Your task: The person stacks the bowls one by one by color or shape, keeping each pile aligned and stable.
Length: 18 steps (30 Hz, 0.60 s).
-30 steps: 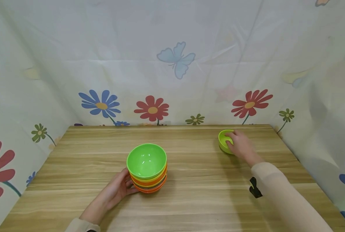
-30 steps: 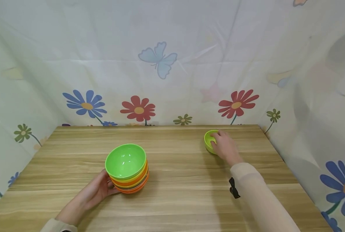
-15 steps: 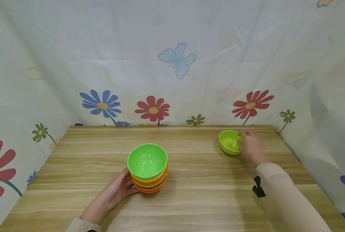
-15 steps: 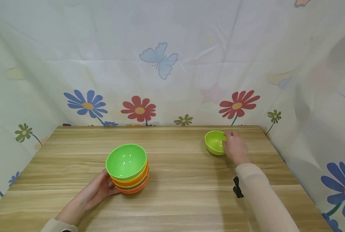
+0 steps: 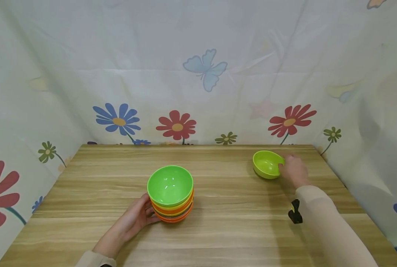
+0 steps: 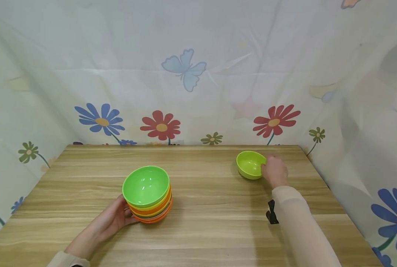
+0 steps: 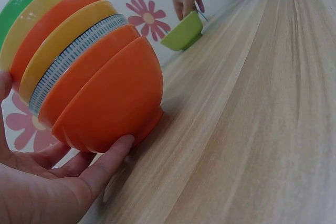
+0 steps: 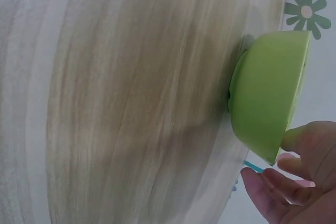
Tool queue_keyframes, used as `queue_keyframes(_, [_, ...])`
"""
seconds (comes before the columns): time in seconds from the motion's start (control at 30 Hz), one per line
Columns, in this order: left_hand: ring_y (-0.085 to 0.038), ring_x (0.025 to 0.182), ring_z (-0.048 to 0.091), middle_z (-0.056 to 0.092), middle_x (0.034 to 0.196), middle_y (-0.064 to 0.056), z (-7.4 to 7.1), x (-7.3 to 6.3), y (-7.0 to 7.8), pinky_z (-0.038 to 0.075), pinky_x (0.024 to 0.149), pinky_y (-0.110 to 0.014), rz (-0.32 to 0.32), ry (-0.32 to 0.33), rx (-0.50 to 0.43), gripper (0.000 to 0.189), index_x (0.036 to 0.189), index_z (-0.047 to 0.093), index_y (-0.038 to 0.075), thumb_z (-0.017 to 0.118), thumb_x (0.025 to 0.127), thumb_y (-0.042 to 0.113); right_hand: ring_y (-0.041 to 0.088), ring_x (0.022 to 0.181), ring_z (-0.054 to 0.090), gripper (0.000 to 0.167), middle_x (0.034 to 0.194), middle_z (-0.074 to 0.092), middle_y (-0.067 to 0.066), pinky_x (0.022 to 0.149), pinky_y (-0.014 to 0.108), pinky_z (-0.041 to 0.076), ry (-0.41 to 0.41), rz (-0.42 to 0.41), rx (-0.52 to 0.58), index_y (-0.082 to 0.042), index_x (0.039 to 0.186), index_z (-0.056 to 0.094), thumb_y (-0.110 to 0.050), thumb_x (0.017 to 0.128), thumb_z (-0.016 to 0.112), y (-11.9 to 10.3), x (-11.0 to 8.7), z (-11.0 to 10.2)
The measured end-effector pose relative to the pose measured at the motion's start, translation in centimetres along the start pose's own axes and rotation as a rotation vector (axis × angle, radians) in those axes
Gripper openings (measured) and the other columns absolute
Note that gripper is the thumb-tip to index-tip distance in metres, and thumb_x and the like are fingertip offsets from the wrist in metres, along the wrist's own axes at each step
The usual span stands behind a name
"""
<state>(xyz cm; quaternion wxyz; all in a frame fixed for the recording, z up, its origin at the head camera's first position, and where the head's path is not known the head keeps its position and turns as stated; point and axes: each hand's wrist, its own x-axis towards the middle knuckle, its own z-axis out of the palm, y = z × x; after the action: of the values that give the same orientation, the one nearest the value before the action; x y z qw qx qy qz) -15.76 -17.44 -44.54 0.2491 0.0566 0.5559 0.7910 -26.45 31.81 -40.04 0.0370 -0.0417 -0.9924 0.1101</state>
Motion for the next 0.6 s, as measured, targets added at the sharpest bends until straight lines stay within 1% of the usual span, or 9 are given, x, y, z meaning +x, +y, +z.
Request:
queue_keyframes(0.13, [-0.015, 0.112, 0.052, 0.056, 0.120, 0.006, -0.03, -0.01, 0.00, 0.041, 0.097, -0.050, 0.004, -0.007, 0.002, 0.036, 0.125, 0.049, 0.022, 0.035, 0.099, 0.041, 0.047, 0.092, 0.053, 0.037, 0.103, 0.052, 0.035, 0.071, 0.053, 0.047, 0.005, 0.002, 0.008, 0.014, 0.112, 0.053, -0.014, 0.088, 0.052, -0.06, 0.04, -0.12])
queue_keyframes(0.2, [-0.015, 0.112, 0.052, 0.056, 0.121, 0.006, -0.04, -0.01, 0.01, 0.041, 0.097, -0.050, 0.005, -0.009, 0.005, 0.037, 0.126, 0.049, 0.021, 0.035, 0.099, 0.041, 0.041, 0.083, 0.055, 0.034, 0.095, 0.055, 0.031, 0.064, 0.048, 0.047, -0.002, 0.009, 0.010, 0.015, 0.106, 0.055, -0.014, 0.088, 0.052, -0.13, 0.03, -0.23])
queue_keyframes(0.3, [-0.016, 0.112, 0.052, 0.056, 0.121, 0.006, -0.04, 0.00, 0.02, 0.041, 0.097, -0.050, 0.006, -0.008, 0.009, 0.037, 0.127, 0.048, 0.021, 0.035, 0.098, 0.042, 0.032, 0.072, 0.053, 0.031, 0.084, 0.056, 0.023, 0.056, 0.039, 0.044, -0.033, 0.036, 0.015, 0.014, 0.100, 0.056, -0.014, 0.089, 0.051, -0.31, 0.06, -0.42])
queue_keyframes(0.37, [-0.016, 0.112, 0.052, 0.056, 0.121, 0.006, -0.03, 0.01, 0.02, 0.042, 0.097, -0.050, 0.007, -0.006, 0.008, 0.038, 0.127, 0.048, 0.021, 0.035, 0.098, 0.042, 0.028, 0.068, 0.050, 0.030, 0.079, 0.055, 0.019, 0.053, 0.034, 0.041, -0.059, 0.066, 0.022, 0.014, 0.100, 0.056, -0.014, 0.089, 0.050, -0.46, 0.13, -0.57])
queue_keyframes(0.47, [-0.016, 0.112, 0.053, 0.056, 0.121, 0.006, -0.06, 0.03, -0.02, 0.042, 0.097, -0.050, 0.009, -0.005, 0.005, 0.037, 0.126, 0.049, 0.021, 0.035, 0.098, 0.041, 0.027, 0.066, 0.049, 0.028, 0.075, 0.053, 0.016, 0.052, 0.031, 0.039, -0.082, 0.109, 0.031, 0.012, 0.098, 0.057, -0.014, 0.090, 0.049, -0.68, 0.19, -0.64])
queue_keyframes(0.6, [-0.016, 0.111, 0.053, 0.057, 0.120, 0.006, -0.13, 0.06, -0.12, 0.042, 0.096, -0.050, 0.010, -0.012, 0.000, 0.035, 0.124, 0.051, 0.022, 0.035, 0.099, 0.040, 0.027, 0.065, 0.048, 0.024, 0.072, 0.052, 0.014, 0.052, 0.030, 0.038, -0.066, 0.127, 0.042, 0.010, 0.089, 0.058, -0.012, 0.088, 0.047, -0.68, 0.22, -0.57])
